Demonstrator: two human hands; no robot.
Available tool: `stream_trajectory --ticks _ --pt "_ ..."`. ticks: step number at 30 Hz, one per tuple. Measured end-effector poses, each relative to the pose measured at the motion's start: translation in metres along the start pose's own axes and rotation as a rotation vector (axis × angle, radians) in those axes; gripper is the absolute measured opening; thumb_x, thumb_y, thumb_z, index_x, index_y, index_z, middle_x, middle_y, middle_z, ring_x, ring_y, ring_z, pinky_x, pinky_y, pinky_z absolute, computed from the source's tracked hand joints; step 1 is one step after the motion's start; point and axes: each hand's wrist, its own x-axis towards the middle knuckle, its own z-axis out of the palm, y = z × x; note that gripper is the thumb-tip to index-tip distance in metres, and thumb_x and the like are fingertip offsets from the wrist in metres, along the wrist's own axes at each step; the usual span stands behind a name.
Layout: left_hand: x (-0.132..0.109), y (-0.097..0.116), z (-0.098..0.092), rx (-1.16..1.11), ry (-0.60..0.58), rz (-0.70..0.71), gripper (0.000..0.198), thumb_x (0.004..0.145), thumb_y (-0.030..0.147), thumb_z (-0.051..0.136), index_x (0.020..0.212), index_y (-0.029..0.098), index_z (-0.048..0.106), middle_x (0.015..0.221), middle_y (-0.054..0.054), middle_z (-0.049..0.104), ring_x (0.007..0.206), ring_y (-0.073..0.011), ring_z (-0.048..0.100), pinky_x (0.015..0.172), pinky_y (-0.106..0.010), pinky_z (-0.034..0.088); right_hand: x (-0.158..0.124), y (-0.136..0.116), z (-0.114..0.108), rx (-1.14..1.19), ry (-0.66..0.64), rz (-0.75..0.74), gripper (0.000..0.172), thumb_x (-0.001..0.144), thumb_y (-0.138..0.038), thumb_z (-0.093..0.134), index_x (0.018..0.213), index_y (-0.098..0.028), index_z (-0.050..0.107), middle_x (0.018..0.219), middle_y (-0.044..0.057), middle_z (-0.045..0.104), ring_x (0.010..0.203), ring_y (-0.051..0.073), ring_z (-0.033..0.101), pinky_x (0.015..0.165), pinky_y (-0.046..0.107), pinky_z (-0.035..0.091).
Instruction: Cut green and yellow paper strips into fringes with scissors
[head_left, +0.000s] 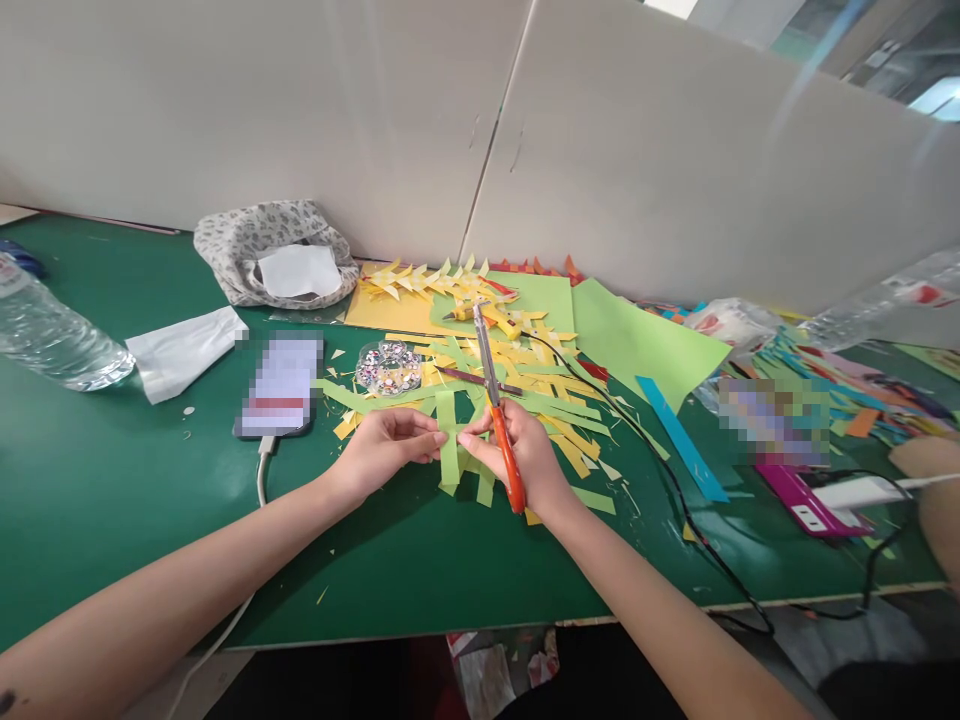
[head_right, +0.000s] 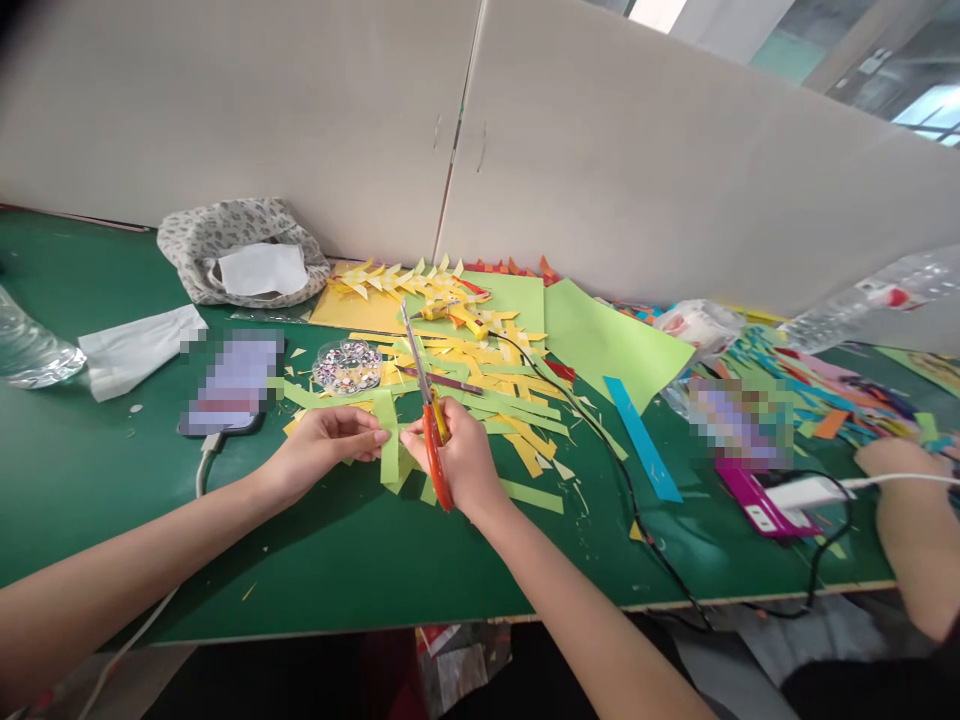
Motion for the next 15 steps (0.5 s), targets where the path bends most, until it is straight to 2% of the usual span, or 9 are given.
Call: stream_trajectory --ticks 10,15 --pt "0.0000 -0.0009 -0.0010 -0.014 0.021 0.031 0.015 0.062 0.028 0.073 0.068 0.017 0.065 0.060 -0.001 0.065 0.057 -0.0121 0.060 0.058 -0.024 0.048 0.0006 0.0011 -0.0018 -0.062 0.036 -0.005 0.023 0.063 -0.032 0.063 0.071 -0.022 0.044 0.074 0.000 0.063 0.062 0.016 0.058 0.057 0.029 0.044" --pt "0.0003 -0.0017 -0.0013 -0.036 0.021 0.026 0.016 0.062 0.029 0.072 0.070 0.017 0.065 0.063 -0.001 0.064 0.060 -0.0121 0.061 0.060 -0.024 0.048 -0.0015 -0.0023 0.0009 -0.021 -0.058 -0.002 0.022 0.062 -0.028 0.064 0.072 -0.022 0.045 0.076 -0.001 0.064 0.056 0.013 0.054 0.053 0.026 0.042"
